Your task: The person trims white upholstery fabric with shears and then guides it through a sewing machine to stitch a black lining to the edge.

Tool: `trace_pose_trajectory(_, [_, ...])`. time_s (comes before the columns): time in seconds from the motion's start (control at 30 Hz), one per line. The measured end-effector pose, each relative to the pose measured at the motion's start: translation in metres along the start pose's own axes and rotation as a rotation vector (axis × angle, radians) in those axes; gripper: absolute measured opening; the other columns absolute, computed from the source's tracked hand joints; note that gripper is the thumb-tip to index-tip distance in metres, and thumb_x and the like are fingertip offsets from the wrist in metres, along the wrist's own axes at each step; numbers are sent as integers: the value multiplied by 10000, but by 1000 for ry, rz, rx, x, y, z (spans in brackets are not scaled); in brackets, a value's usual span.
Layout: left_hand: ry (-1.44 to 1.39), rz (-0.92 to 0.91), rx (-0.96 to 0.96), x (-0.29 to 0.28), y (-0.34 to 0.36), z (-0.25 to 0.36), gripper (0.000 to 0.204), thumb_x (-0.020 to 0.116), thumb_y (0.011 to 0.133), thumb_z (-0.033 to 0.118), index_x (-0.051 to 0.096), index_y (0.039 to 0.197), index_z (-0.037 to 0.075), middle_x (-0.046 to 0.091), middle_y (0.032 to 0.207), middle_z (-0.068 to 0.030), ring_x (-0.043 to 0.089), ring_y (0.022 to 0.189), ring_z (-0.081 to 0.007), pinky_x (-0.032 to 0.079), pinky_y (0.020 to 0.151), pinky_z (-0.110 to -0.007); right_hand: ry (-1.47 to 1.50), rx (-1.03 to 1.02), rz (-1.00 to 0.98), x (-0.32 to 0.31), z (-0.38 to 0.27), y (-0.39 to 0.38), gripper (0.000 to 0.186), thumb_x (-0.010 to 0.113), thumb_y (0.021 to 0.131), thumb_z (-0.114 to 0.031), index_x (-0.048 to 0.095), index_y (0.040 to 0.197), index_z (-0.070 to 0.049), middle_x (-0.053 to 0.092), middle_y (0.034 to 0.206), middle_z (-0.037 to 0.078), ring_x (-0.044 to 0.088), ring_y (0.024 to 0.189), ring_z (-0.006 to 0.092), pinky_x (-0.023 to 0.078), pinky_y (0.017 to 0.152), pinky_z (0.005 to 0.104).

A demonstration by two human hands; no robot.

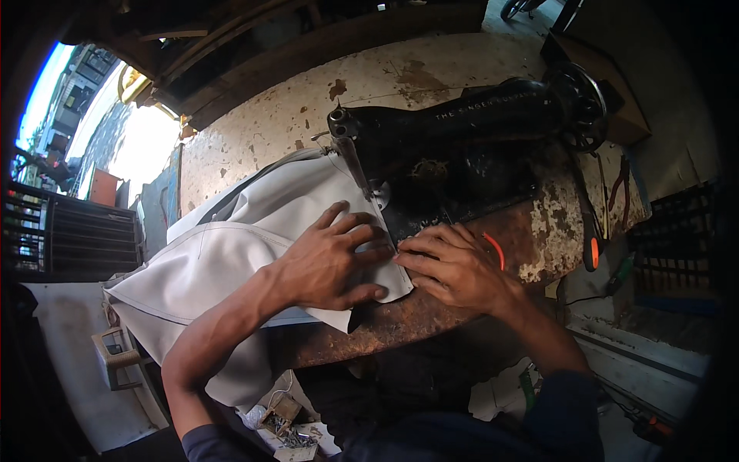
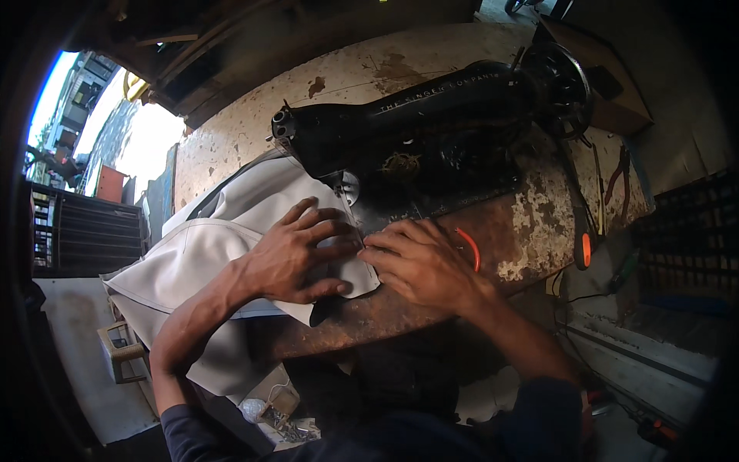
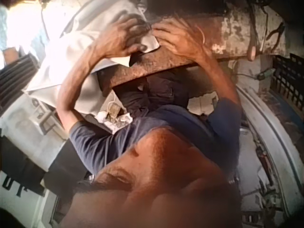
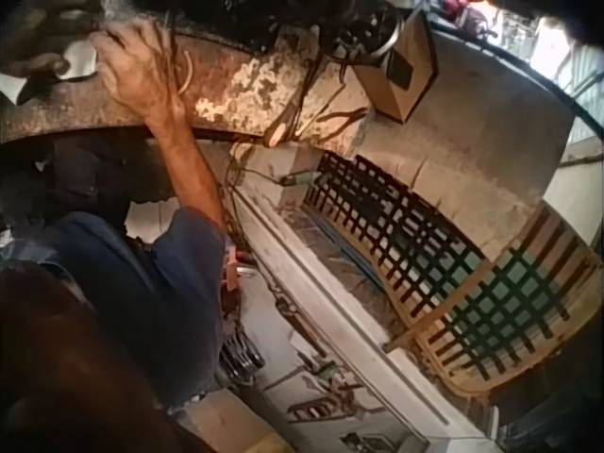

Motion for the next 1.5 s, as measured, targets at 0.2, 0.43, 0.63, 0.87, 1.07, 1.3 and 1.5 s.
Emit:
trace_pose_trajectory(0.2, [20,18,-272,24,-15,36,640,730,888,369,602,1394,0,534,1496,-191,366,1520,-391,265,1264,-572,51,-73,76,1,8,15,270,753,827,-48,750,1096,-41,731,1134,63,651,1112,258,542,941,406])
trace_pose_trajectory(0.43, [-452,336,-431,33,-30,15,448,567,936,137,635,1373,66,628,1445,-146,449,1485,-356,258,1286,-532,216,51,111,-1,16,15,243,720,843,17,751,1083,4,739,1105,143,692,1020,322,555,927,402])
trace_pose_trajectory(0.63, [-590,360,-492,41,-39,-6,415,469,1016,123,629,1398,97,558,1536,-139,420,1469,-462,309,1263,-516,260,93,192,-2,9,8,279,752,864,-31,746,1142,-13,734,1135,138,687,1026,316,550,925,405])
trace_pose_trajectory(0.87, [-551,368,-581,43,-42,-6,419,465,1032,187,616,1407,78,525,1565,-144,412,1452,-518,344,1233,-523,248,-27,292,2,-9,17,288,824,844,-82,775,1124,-47,752,1071,108,678,982,273,564,867,378])
trace_pose_trajectory(1.07, [-552,379,-589,45,-43,-7,444,454,1043,213,598,1422,30,535,1550,-166,417,1460,-491,354,1226,-503,231,-88,333,2,-17,26,229,830,852,-101,788,1068,-40,759,954,98,684,893,247,574,785,360])
trace_pose_trajectory(1.3, [-540,385,-601,49,-45,-11,499,414,1048,305,598,1444,62,573,1526,-137,423,1462,-488,347,1226,-521,294,-9,359,2,-19,26,233,817,826,-54,768,1053,-36,749,926,103,674,893,286,566,787,372])
trace_pose_trajectory(1.5, [-520,380,-490,41,-34,2,408,547,971,189,650,1340,46,570,1514,-185,436,1461,-464,333,1245,-526,236,-113,306,10,-15,16,224,800,805,-23,766,1027,-29,734,903,106,679,907,279,568,796,378])
Point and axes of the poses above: each hand's wrist, its own y-axis towards the middle knuckle, its own x-axis out of the palm, z = x × y, the point moved 8 cm from there along y, towards the middle knuckle
